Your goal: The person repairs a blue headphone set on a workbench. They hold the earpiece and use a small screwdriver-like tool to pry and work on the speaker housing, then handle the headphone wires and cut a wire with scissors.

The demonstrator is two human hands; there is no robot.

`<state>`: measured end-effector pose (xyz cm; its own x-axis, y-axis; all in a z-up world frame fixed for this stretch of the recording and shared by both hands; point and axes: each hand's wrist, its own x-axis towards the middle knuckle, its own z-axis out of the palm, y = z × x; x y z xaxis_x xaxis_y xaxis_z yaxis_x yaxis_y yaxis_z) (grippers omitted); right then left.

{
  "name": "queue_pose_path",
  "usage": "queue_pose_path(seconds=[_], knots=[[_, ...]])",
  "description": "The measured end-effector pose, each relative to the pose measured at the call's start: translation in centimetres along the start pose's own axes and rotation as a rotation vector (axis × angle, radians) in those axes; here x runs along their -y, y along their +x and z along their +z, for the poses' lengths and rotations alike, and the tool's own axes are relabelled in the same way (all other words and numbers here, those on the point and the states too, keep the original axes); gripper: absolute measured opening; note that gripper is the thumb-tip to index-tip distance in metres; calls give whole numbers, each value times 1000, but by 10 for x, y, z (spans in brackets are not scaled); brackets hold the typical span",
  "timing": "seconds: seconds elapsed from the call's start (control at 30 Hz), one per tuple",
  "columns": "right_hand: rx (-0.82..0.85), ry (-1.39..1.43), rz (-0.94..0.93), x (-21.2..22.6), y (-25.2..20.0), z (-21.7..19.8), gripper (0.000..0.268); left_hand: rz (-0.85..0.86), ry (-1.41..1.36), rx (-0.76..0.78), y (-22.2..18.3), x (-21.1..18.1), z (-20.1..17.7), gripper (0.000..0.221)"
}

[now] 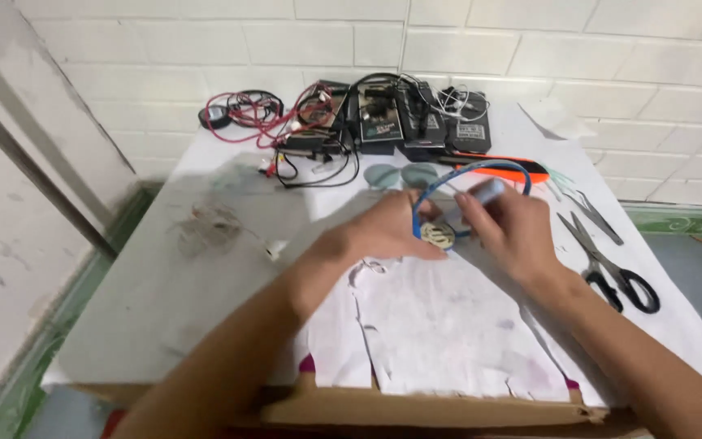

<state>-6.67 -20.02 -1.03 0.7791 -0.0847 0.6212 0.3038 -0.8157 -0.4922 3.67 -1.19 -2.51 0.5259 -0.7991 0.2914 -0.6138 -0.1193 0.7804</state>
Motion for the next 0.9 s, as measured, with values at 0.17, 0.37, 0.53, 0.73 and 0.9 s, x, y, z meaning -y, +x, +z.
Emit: queue_pose_path(seconds=[0.17, 0.37, 0.53, 0.73, 0.9], knots=[[43, -61, 25, 7, 2, -10, 39, 91, 15, -22, 9, 11, 0, 53], [-56, 7, -94, 10, -9, -1, 36, 28, 182, 1, 10, 10, -1, 58], [-73, -15, -112, 14, -17, -1, 34, -15, 79, -24, 1, 5, 3, 67], [14, 22, -107, 9, -16, -5, 27, -39, 27, -17, -4, -9, 1, 61], [33, -27, -27, 5, -15, -13, 30, -44, 79, 12, -6, -3, -6, 60]])
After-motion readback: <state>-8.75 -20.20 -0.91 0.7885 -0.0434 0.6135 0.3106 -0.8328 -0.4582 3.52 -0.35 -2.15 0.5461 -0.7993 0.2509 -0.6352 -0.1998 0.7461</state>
